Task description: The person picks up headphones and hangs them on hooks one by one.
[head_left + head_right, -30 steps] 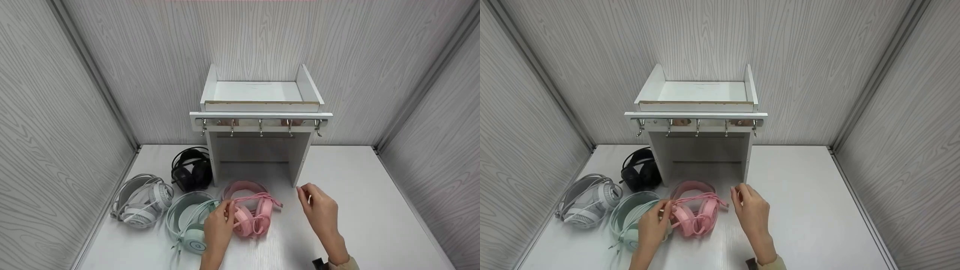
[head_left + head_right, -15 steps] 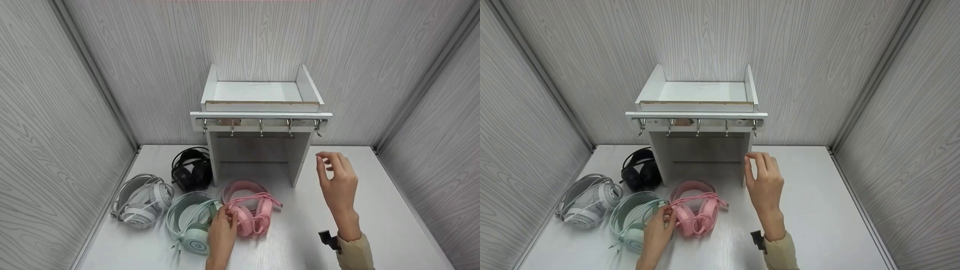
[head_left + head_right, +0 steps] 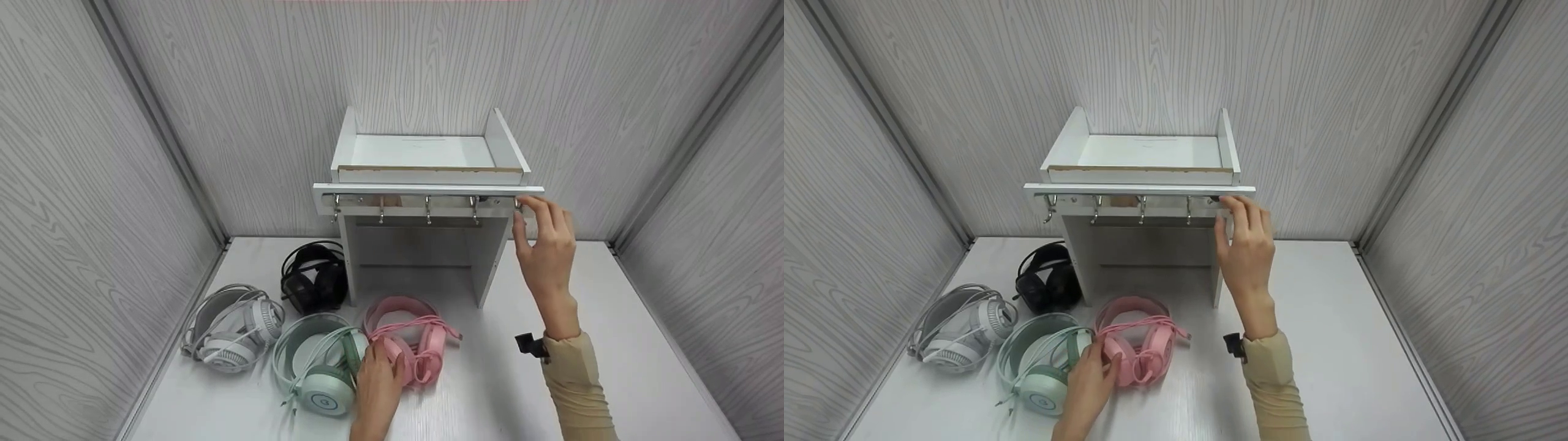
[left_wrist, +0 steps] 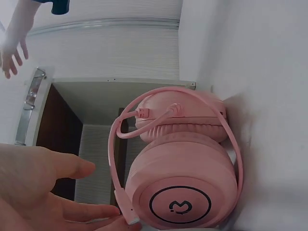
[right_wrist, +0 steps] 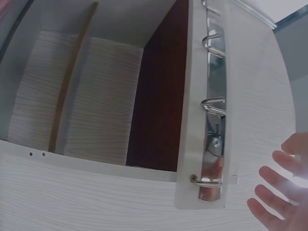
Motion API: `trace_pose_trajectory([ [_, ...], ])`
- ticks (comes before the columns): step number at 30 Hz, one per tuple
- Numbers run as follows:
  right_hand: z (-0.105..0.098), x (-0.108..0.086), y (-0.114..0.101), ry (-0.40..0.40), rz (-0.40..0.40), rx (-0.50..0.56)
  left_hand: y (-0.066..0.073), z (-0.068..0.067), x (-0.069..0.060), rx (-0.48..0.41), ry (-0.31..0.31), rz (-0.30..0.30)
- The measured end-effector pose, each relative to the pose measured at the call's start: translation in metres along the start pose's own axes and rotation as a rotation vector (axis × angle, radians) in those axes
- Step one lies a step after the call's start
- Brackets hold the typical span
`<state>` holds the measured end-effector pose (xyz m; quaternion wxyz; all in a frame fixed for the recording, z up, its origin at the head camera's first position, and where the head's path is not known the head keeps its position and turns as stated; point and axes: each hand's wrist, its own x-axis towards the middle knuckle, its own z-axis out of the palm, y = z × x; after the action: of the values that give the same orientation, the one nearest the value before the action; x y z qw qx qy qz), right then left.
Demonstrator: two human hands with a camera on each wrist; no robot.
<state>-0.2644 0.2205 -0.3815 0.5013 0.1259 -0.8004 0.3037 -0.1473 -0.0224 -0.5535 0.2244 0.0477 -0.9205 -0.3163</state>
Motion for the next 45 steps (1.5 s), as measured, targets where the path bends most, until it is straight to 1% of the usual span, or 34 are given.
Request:
trace_pose_trajectory([
  [4, 0.011, 0.011, 0.004, -0.017, -0.022, -0.005, 0.0, 0.007, 0.001, 0.037, 0.022, -0.007],
  [7, 0.018, 0.018, 0.005, -0.025, -0.032, -0.015, 0.001, 0.011, 0.002, 0.073, 0.047, 0.011],
  [11, 0.027, 0.027, 0.006, -0.06, -0.053, -0.038, 0.003, 0.016, 0.003, 0.104, 0.056, 0.024],
  [15, 0.035, 0.036, 0.006, -0.123, -0.081, -0.087, 0.003, 0.02, 0.004, 0.099, 0.045, -0.006],
  [18, 0.04, 0.041, 0.007, -0.171, -0.095, -0.135, 0.002, 0.022, 0.006, 0.083, 0.044, -0.012],
  [20, 0.042, 0.043, 0.008, -0.205, -0.096, -0.159, 0.0, 0.022, 0.007, 0.069, 0.054, 0.001],
  [24, 0.045, 0.044, 0.012, -0.28, -0.065, -0.181, -0.003, 0.023, 0.008, 0.054, 0.079, 0.041],
  [27, 0.048, 0.043, 0.015, -0.315, -0.051, -0.19, -0.005, 0.024, 0.008, 0.05, 0.084, 0.063],
  [29, 0.05, 0.042, 0.017, -0.316, -0.06, -0.195, -0.006, 0.025, 0.009, 0.044, 0.077, 0.068],
  [32, 0.052, 0.041, 0.019, -0.298, -0.087, -0.2, -0.007, 0.026, 0.011, 0.024, 0.063, 0.073],
  [36, 0.056, 0.04, 0.022, -0.27, -0.116, -0.202, -0.007, 0.028, 0.012, 0.01, 0.073, 0.08],
  [39, 0.057, 0.038, 0.023, -0.259, -0.125, -0.206, -0.007, 0.03, 0.013, 0.004, 0.078, 0.057],
  [42, 0.058, 0.037, 0.024, -0.25, -0.133, -0.212, -0.005, 0.032, 0.014, -0.032, 0.066, -0.003],
  [45, 0.059, 0.037, 0.024, -0.243, -0.142, -0.215, -0.002, 0.034, 0.015, -0.095, 0.052, -0.064],
])
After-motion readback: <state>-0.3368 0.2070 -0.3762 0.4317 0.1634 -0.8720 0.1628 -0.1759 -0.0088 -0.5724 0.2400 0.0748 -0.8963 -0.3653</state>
